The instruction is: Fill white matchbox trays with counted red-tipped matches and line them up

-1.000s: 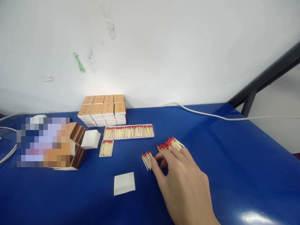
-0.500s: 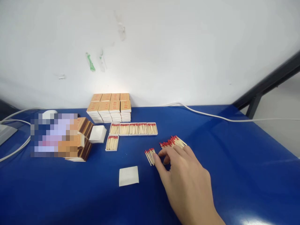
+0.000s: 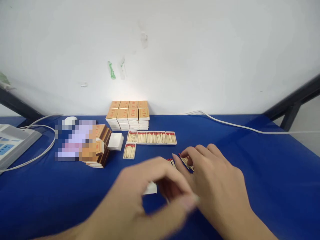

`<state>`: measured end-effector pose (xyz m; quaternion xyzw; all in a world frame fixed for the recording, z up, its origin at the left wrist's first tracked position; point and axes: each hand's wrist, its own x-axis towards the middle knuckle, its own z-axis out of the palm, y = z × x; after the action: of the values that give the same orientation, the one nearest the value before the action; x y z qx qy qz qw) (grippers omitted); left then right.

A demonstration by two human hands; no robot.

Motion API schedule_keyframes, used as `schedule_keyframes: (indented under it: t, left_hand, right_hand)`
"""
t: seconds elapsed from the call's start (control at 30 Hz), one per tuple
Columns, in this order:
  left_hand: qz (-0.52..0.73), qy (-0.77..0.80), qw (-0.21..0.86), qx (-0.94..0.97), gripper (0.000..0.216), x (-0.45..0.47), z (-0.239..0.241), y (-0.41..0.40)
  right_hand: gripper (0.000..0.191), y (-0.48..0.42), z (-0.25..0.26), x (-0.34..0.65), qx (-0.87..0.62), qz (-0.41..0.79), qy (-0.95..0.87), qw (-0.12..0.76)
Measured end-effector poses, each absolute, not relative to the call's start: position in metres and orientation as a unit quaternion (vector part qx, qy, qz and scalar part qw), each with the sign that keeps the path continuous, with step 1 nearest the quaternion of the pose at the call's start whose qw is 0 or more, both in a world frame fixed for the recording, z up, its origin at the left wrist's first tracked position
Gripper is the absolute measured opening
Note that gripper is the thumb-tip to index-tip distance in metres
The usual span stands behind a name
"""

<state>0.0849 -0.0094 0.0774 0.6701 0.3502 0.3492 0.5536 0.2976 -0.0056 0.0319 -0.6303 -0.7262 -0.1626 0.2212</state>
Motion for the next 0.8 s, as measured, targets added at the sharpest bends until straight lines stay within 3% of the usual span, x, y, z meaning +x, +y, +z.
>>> schedule_keyframes:
  t: [0.1, 0.27, 0.53, 0.8]
  left_hand:
    - [0.357, 0.434, 0.488, 0.668, 0.011, 0.064, 0.069, 0.013]
    - [0.36, 0.427, 0.495, 0.665, 0.009, 0.031, 0.038, 0.023]
    - [0.384, 0.428, 0.402, 0.713, 0.021, 0.025, 0.032, 0.019]
    - [0.363, 0.433, 0.339, 0.752, 0.017, 0.02, 0.032, 0.02]
  right_hand:
    - [0.049, 0.007, 0.044, 0.297, -0.613, -0.182, -0.736, 0.222]
    - [0.036, 0.025, 0.045, 0.29, -0.61, -0.204, -0.722, 0.255]
    - [0.041, 0.018, 0.03, 0.289, -0.549, -0.16, -0.756, 0.318]
    - [0.036, 0.011, 0.025, 0.287, -0.522, -0.111, -0.774, 0.342]
